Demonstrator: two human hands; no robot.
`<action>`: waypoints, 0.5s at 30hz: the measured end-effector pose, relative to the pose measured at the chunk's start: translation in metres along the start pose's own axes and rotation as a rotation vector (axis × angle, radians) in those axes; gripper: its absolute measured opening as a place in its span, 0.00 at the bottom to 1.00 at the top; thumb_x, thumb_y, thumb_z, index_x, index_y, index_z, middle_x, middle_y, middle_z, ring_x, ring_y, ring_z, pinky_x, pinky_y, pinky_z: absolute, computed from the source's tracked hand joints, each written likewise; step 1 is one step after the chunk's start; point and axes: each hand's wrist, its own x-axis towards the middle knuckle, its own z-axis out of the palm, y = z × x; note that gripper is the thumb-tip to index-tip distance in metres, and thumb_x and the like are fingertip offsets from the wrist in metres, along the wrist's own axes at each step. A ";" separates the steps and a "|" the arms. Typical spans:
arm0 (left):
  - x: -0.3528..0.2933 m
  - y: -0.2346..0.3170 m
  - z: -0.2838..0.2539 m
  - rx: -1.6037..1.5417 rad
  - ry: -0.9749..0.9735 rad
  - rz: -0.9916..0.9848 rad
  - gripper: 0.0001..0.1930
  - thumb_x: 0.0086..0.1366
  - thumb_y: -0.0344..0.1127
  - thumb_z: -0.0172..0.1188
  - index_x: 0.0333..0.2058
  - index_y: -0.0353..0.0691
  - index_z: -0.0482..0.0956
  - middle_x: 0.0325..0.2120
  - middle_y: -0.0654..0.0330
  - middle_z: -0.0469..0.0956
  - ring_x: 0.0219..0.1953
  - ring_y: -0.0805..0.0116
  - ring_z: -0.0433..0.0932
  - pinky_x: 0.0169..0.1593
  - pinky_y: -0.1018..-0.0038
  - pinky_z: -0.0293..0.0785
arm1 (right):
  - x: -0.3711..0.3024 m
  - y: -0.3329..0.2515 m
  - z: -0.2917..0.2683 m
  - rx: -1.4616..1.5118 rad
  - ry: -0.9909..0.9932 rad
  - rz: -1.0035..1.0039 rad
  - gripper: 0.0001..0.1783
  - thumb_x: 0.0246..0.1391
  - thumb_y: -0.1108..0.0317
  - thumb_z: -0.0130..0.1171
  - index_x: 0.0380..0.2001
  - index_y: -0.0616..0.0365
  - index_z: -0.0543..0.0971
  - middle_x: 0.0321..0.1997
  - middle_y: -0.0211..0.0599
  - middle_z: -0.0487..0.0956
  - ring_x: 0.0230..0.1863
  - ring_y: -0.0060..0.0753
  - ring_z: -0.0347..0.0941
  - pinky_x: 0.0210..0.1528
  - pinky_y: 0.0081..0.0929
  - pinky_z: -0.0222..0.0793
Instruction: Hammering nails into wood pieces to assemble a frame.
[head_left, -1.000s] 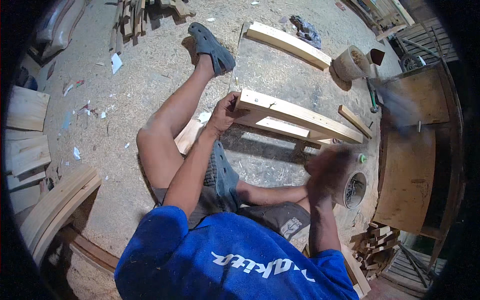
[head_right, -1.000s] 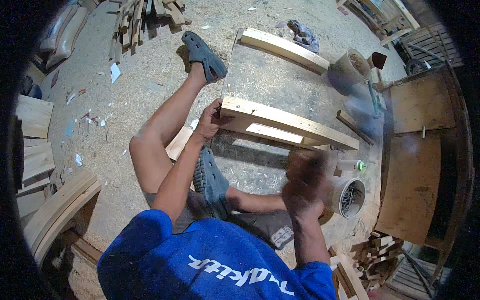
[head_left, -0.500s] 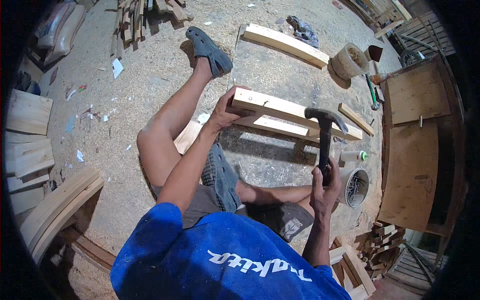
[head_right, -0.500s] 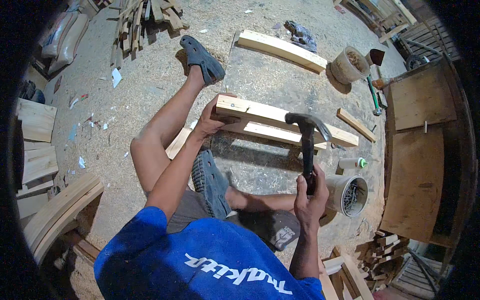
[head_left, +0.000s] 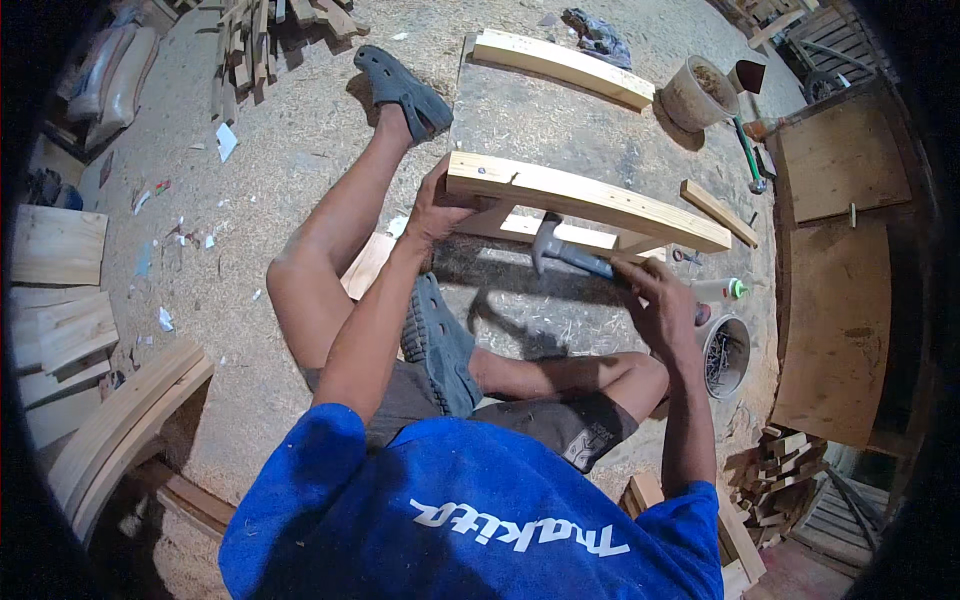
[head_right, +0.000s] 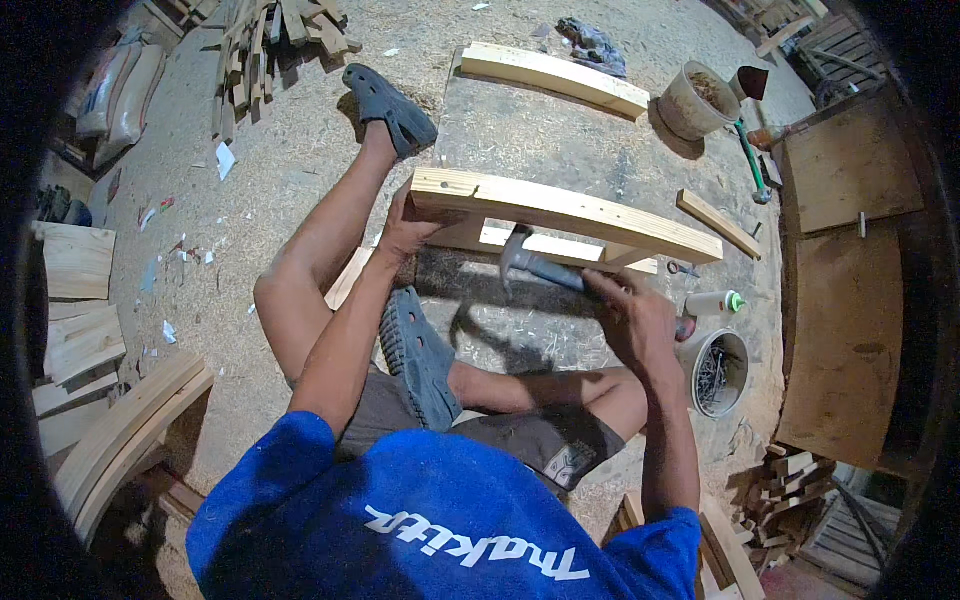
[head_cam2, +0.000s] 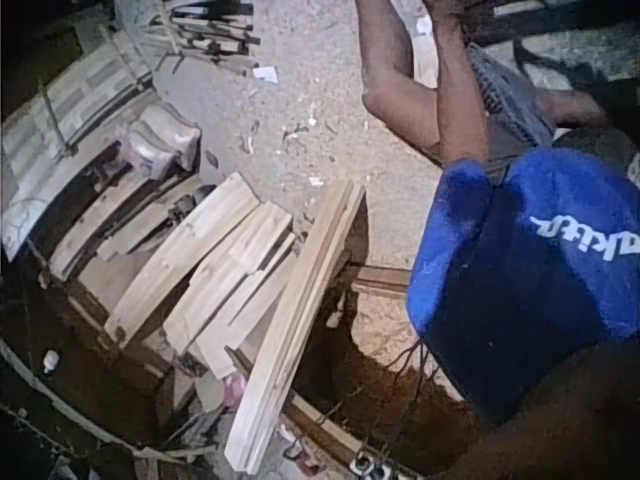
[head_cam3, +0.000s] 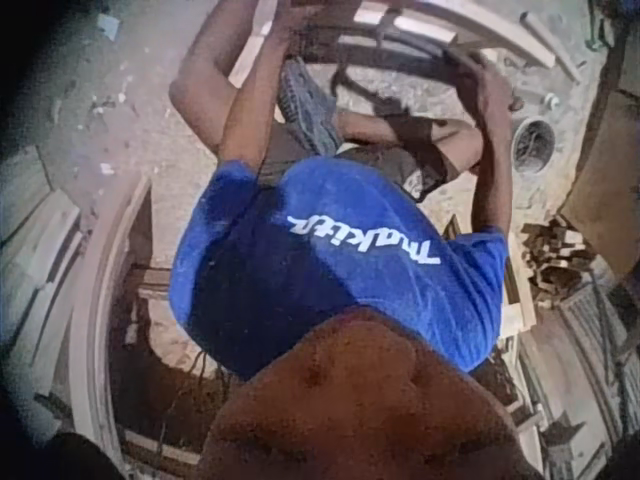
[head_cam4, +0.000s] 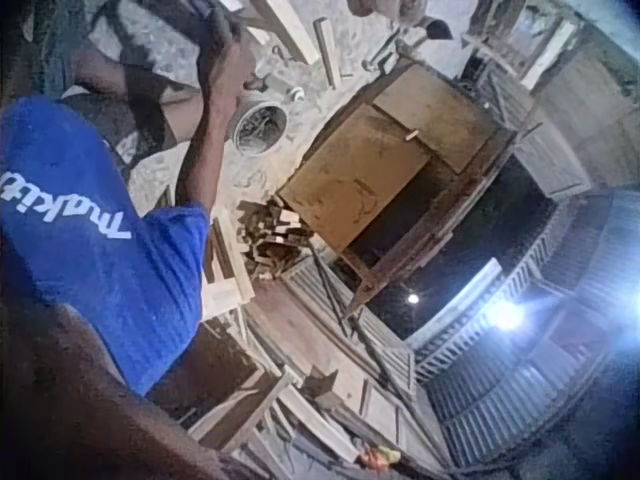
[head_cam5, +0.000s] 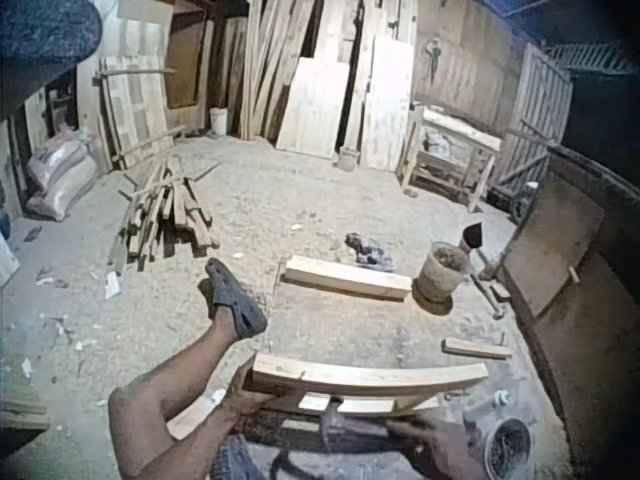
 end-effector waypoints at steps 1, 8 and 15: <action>-0.002 0.003 0.001 -0.015 0.007 0.015 0.39 0.46 0.23 0.79 0.60 0.39 0.76 0.52 0.60 0.84 0.57 0.66 0.82 0.66 0.67 0.76 | 0.003 0.001 0.000 -0.009 0.003 0.008 0.22 0.58 0.63 0.73 0.57 0.37 0.88 0.41 0.38 0.85 0.38 0.48 0.85 0.39 0.41 0.80; 0.002 0.002 0.003 -0.012 0.017 0.046 0.37 0.47 0.22 0.78 0.58 0.40 0.77 0.51 0.60 0.85 0.56 0.66 0.82 0.65 0.67 0.76 | -0.001 -0.007 -0.010 0.248 -0.020 -0.059 0.23 0.54 0.69 0.76 0.55 0.44 0.88 0.40 0.37 0.85 0.36 0.43 0.85 0.39 0.39 0.79; 0.001 0.003 0.002 0.007 0.000 0.007 0.35 0.49 0.22 0.79 0.58 0.40 0.77 0.50 0.61 0.85 0.54 0.68 0.83 0.63 0.68 0.78 | 0.025 0.006 -0.019 -0.069 0.011 -0.137 0.23 0.54 0.69 0.75 0.54 0.45 0.87 0.40 0.35 0.83 0.38 0.39 0.83 0.40 0.40 0.78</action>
